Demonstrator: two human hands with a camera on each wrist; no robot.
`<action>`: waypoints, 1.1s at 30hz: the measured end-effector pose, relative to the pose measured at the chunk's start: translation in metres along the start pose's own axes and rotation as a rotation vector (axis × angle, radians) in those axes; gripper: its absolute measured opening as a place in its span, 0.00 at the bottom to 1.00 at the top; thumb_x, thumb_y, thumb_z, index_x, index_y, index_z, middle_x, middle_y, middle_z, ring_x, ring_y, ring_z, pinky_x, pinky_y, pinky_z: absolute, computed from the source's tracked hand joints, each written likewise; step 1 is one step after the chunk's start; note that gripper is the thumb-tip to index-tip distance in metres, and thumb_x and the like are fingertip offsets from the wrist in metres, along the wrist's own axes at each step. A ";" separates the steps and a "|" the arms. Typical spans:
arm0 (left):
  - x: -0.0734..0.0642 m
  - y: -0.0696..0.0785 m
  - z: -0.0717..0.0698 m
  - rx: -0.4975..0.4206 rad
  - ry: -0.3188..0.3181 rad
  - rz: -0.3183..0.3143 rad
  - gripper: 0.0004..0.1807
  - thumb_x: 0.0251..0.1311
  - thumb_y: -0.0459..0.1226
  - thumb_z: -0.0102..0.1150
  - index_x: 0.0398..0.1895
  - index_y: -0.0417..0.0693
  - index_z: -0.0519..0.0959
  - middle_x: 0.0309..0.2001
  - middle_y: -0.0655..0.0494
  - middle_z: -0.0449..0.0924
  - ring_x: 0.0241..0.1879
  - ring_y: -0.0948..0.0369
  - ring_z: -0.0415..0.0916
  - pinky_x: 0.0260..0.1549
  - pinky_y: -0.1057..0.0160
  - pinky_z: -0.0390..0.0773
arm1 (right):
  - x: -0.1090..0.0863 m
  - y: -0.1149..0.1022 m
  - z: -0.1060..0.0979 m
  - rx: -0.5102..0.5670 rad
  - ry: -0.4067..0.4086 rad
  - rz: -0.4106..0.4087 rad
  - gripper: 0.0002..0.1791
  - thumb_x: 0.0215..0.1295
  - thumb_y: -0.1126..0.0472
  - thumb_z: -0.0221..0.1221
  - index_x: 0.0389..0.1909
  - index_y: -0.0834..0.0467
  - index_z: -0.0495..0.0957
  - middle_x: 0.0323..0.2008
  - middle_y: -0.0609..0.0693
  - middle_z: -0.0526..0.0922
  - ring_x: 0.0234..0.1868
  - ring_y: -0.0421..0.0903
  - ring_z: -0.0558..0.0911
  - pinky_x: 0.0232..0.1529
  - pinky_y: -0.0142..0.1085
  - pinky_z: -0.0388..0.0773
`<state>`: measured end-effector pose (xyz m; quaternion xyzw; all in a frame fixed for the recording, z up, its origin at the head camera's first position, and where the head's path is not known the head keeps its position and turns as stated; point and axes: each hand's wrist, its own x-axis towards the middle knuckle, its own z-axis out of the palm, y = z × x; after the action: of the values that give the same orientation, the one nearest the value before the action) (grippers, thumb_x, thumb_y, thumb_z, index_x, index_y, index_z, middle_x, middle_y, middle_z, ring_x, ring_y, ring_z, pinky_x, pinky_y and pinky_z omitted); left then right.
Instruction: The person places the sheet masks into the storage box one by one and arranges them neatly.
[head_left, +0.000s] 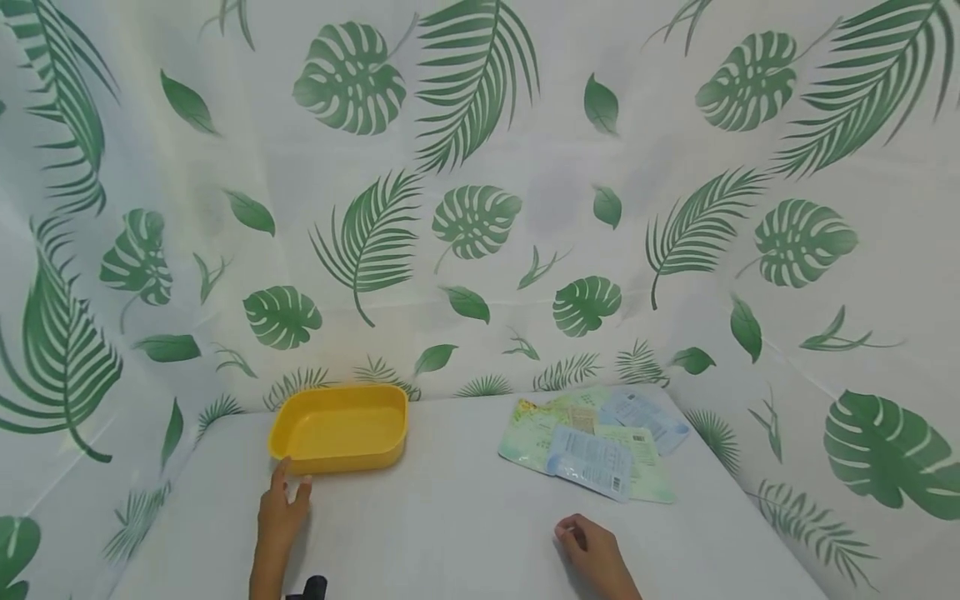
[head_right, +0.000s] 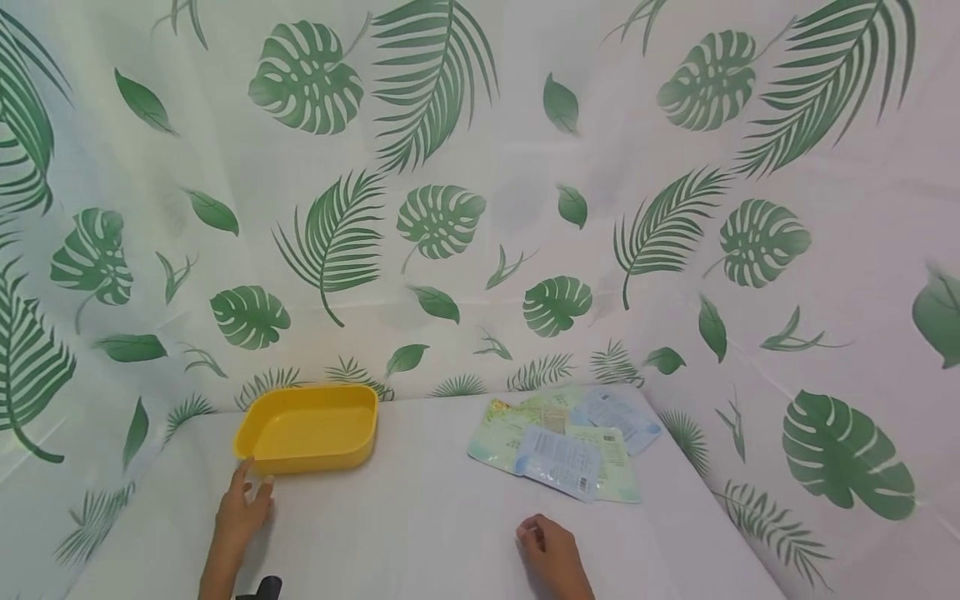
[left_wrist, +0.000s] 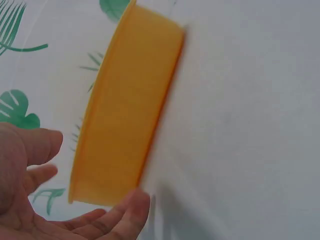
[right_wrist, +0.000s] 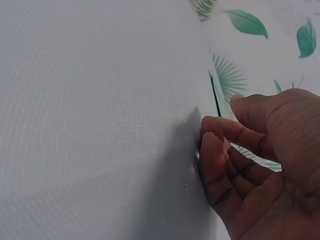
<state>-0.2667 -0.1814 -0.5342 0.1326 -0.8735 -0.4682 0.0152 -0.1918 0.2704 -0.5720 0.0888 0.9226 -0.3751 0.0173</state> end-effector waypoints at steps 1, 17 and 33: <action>0.003 -0.002 -0.003 0.038 0.006 0.037 0.33 0.73 0.42 0.42 0.75 0.37 0.49 0.68 0.21 0.53 0.65 0.29 0.57 0.60 0.32 0.62 | -0.001 0.001 0.000 0.001 -0.007 0.005 0.10 0.69 0.55 0.58 0.41 0.59 0.80 0.28 0.44 0.81 0.29 0.39 0.75 0.32 0.33 0.72; 0.020 -0.004 0.005 0.098 0.185 0.226 0.18 0.69 0.38 0.56 0.50 0.29 0.74 0.60 0.21 0.58 0.63 0.30 0.55 0.62 0.30 0.56 | -0.002 0.000 0.004 0.052 -0.032 0.013 0.10 0.70 0.56 0.56 0.43 0.58 0.79 0.26 0.44 0.78 0.26 0.40 0.74 0.28 0.31 0.70; 0.005 0.034 0.055 -0.026 0.196 0.284 0.10 0.59 0.36 0.66 0.36 0.37 0.83 0.66 0.24 0.50 0.62 0.30 0.61 0.56 0.34 0.68 | 0.002 0.000 0.006 0.007 0.039 -0.011 0.09 0.69 0.57 0.58 0.41 0.58 0.80 0.27 0.42 0.79 0.28 0.38 0.74 0.30 0.31 0.70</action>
<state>-0.2873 -0.1198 -0.5375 0.0524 -0.8716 -0.4576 0.1680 -0.1937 0.2669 -0.5766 0.0910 0.9219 -0.3766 -0.0033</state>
